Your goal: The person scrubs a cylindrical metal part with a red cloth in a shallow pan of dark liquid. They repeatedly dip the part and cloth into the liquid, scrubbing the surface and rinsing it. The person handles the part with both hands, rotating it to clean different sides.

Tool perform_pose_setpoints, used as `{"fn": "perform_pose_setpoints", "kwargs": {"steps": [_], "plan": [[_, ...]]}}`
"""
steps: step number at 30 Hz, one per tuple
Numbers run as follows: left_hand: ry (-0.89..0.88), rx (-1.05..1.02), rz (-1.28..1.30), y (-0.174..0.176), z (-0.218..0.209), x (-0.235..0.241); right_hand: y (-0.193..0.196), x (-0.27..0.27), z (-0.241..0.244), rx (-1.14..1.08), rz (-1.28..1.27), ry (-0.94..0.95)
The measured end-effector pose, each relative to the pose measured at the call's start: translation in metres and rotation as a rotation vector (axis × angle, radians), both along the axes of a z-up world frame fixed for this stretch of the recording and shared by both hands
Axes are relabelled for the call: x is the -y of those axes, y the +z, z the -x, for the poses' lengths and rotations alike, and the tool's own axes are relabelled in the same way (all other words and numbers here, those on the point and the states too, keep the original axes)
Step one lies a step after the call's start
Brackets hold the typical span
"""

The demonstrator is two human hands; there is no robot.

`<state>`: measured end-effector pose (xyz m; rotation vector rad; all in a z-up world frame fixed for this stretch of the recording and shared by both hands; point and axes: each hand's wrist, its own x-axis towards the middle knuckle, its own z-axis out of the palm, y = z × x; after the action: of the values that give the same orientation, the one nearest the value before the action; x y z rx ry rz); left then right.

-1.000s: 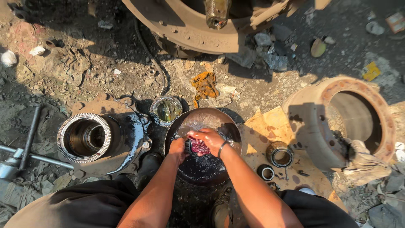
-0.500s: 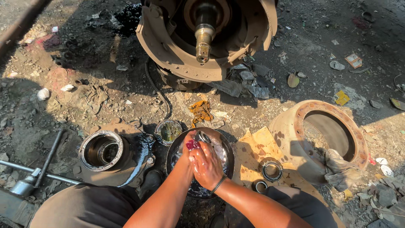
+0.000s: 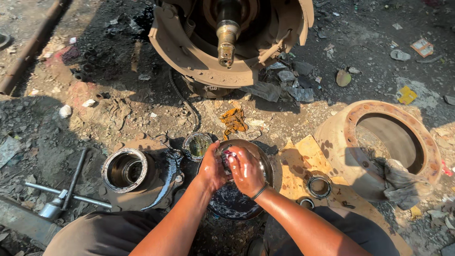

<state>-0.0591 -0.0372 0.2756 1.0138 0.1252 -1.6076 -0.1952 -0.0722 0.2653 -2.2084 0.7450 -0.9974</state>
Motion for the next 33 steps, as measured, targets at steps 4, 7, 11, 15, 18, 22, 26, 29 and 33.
{"fn": "perform_pose_setpoints", "kwargs": {"steps": [4, 7, 11, 15, 18, 22, 26, 29, 33], "plan": [[0.037, 0.072, 0.076, -0.02, 0.011, 0.001, -0.009, -0.001, -0.008, -0.213, 0.562, -0.072], [0.066, 0.164, 0.046, -0.046, 0.022, 0.004, -0.029, 0.004, -0.006, -0.235, 0.455, -0.055], [-0.002, 0.457, -0.135, -0.07, 0.027, 0.007, -0.073, 0.025, -0.008, -0.154, -0.236, -0.094], [-0.042, 0.521, -0.14, -0.067, 0.029, 0.006, -0.11, 0.066, -0.008, 0.017, -0.846, -0.253], [-0.03, 0.445, -0.023, -0.06, 0.022, 0.007, -0.117, 0.075, -0.001, 0.355, -1.449, -0.242], [0.022, 0.283, 0.025, -0.065, 0.0, 0.009, -0.099, 0.066, 0.004, 0.374, -1.745, -0.146], [0.193, 0.389, -0.041, -0.083, -0.01, 0.021, -0.079, 0.059, -0.004, 0.454, -1.578, -0.2], [0.203, 0.627, -0.032, -0.096, 0.0, 0.021, -0.081, 0.051, -0.013, 0.574, -1.413, -0.219], [0.106, 0.541, 0.031, -0.095, 0.021, 0.016, -0.089, 0.051, -0.012, 0.659, -1.405, -0.205]]}}
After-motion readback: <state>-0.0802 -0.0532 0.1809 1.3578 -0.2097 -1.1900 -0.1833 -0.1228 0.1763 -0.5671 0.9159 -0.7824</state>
